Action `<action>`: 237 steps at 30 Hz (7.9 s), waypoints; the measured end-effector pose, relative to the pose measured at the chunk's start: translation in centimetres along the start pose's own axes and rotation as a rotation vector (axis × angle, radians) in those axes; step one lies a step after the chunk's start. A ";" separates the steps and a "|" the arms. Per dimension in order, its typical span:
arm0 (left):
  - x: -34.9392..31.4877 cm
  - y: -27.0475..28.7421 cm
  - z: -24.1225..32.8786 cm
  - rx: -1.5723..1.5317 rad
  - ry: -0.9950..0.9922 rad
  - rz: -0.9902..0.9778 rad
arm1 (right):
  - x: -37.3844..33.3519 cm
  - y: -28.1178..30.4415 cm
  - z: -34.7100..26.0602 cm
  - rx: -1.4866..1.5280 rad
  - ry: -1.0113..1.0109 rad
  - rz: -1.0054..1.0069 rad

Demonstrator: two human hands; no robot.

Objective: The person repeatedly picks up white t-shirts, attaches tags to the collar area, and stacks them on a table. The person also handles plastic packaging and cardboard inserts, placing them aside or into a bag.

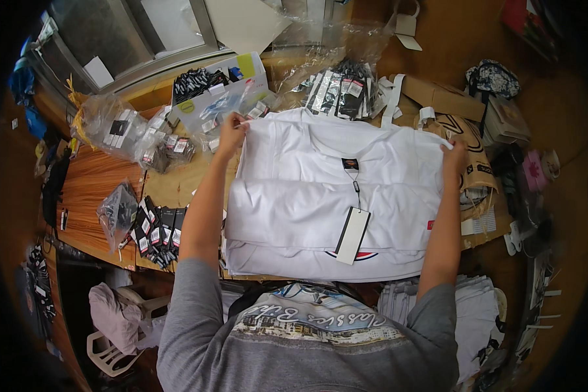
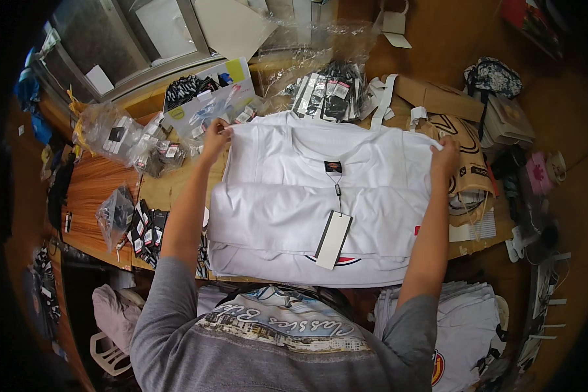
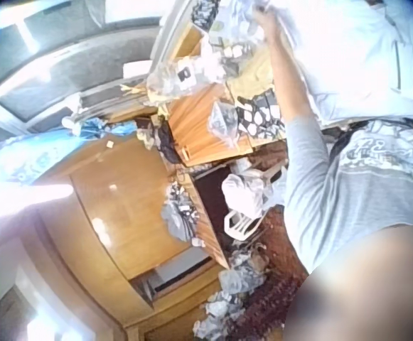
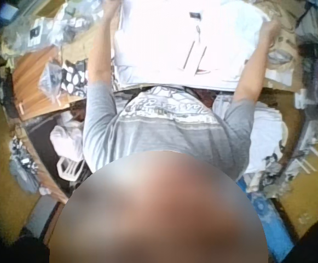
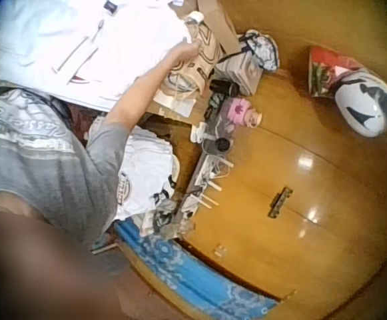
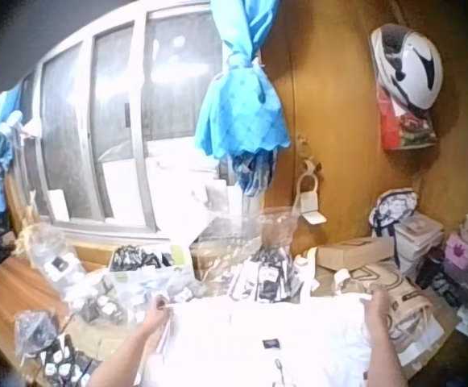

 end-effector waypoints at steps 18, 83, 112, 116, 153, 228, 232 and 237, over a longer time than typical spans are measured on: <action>-19.9 -0.9 5.7 -0.070 0.344 -0.958 | -13.7 6.8 17.6 0.474 -0.158 0.060; -6.4 -25.2 7.4 0.801 -0.320 -0.275 | -10.5 -15.0 -9.3 0.145 0.231 -0.547; -4.5 -21.9 3.6 0.152 0.077 -0.136 | -9.8 -14.0 -13.4 0.317 0.176 -0.494; -4.5 -21.6 3.6 0.056 0.054 -0.106 | -10.9 -16.1 -13.1 0.386 0.063 -0.575; -6.5 -19.3 4.3 0.665 -0.014 -0.364 | -10.4 -15.1 -9.8 0.212 0.060 -0.775; 0.6 -6.0 -1.0 0.956 0.068 -0.395 | -1.4 -5.1 -2.1 -0.375 0.313 -0.315; -1.0 -5.3 0.9 1.093 -0.280 -0.111 | -1.3 -4.7 -3.2 -0.356 0.405 -0.175; 0.7 -4.2 -2.3 0.880 0.043 -0.194 | -1.1 -2.1 -3.7 0.094 0.415 -0.216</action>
Point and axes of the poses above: each hand's wrist, its own x-axis towards the middle knuckle, its own y-axis out of the back of the hand, z = x × y, the point moved 8 cm from there along x, towards the middle knuckle, and after that the axes turned 5 degrees about -z, right-handed, at the moved point
